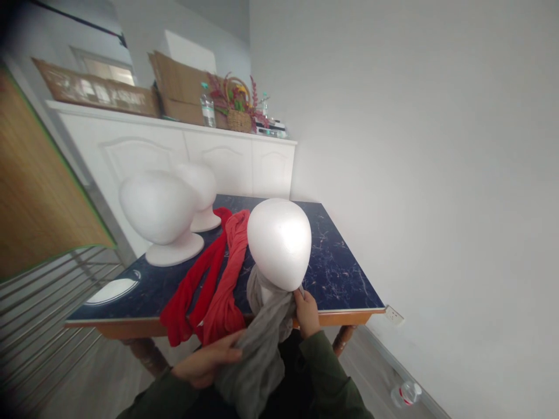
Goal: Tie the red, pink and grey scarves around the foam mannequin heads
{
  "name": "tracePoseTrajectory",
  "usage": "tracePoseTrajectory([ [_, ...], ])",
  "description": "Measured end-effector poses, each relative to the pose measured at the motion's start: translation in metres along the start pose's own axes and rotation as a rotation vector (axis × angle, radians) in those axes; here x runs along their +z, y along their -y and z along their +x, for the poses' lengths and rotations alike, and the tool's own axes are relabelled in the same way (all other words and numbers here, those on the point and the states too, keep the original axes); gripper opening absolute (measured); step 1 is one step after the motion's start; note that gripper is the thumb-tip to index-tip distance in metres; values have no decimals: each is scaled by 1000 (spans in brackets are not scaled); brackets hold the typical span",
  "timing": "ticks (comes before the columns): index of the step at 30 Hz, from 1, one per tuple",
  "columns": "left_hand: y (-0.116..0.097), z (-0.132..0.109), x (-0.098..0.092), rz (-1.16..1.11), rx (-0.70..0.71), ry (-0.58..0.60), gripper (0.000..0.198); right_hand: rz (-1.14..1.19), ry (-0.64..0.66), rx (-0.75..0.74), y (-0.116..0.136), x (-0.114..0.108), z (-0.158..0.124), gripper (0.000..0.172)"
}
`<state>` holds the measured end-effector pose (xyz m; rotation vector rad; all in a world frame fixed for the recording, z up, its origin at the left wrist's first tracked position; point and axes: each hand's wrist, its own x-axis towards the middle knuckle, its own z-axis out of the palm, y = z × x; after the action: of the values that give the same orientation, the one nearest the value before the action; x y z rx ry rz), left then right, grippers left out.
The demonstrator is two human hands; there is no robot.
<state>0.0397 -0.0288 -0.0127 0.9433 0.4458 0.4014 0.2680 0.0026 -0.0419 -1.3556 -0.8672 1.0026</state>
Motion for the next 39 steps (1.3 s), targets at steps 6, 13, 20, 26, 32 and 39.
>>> tracePoseTrajectory([
  [6, 15, -7, -8, 815, 173, -396, 51, -202, -54, -45, 6, 1, -3, 36],
  [13, 2, 24, -15, 993, 454, -809, 50, -681, -152, -514, 25, -5, 2, 26],
  [20, 2, 92, 4, 1099, 322, -873, 74, -362, 19, -419, 18, -2, 9, 36],
  [26, -27, 148, 16, 1196, 433, -827, 74, -301, -109, -485, 33, -35, 38, 39],
  [32, -96, 272, 7, 1268, 620, -828, 77, -372, -240, -576, 71, -82, 156, 46],
  [39, -134, 395, -37, 1229, 566, -764, 103, -444, -275, -556, 78, -112, 282, 42],
])
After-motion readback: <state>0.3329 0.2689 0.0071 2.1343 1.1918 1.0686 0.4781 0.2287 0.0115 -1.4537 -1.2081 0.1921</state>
